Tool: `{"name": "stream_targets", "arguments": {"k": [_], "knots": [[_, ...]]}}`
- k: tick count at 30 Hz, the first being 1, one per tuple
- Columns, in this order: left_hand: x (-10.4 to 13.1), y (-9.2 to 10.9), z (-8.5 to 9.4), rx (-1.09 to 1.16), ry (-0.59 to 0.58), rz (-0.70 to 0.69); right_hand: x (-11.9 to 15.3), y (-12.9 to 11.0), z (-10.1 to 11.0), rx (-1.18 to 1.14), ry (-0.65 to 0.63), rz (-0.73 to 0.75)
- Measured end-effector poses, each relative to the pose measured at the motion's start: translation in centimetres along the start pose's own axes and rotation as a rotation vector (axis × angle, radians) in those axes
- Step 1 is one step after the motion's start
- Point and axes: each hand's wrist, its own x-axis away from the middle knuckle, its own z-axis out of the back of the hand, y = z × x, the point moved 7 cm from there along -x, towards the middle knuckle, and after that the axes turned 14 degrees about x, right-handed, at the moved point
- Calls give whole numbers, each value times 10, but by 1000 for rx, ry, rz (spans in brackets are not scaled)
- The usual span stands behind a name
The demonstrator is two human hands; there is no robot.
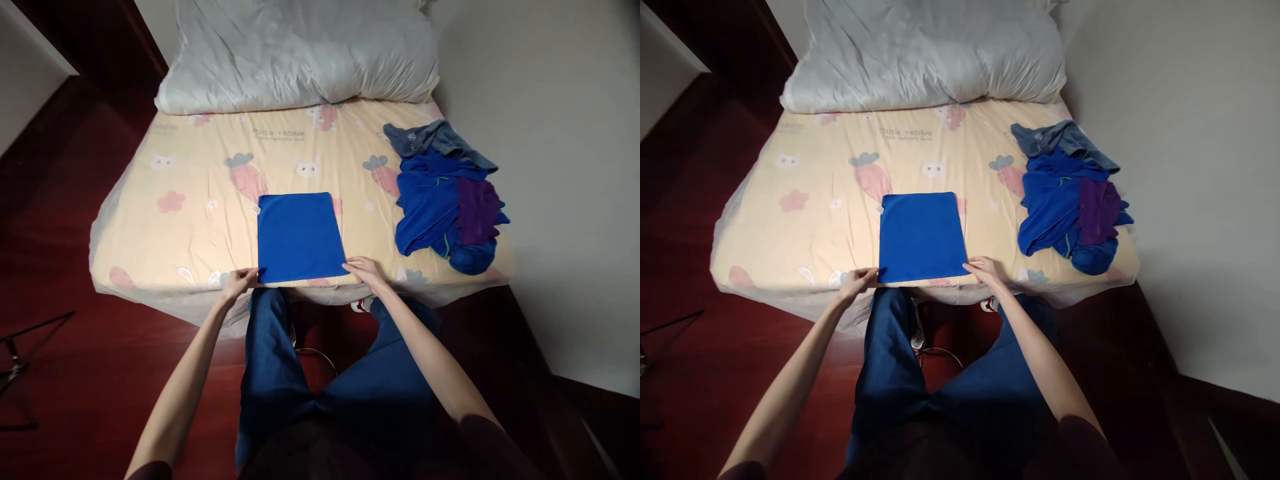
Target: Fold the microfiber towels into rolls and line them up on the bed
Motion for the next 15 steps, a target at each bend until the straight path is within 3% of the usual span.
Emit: {"name": "stream_targets", "arguments": {"k": [4,7,9,12,15], "knots": [[-73,54,9,-242,80,-112,-62,-43,14,271,98,26],[-135,108,8,-466,216,-338,-121,-93,22,530,267,180],[-172,137,-1,-554,229,-486,-161,-122,19,594,324,307],[-218,158,-22,-618,152,-641,-216,-146,5,617,346,429],[-253,158,-35,-659,80,-678,-258,-149,-9,645,379,467]]}}
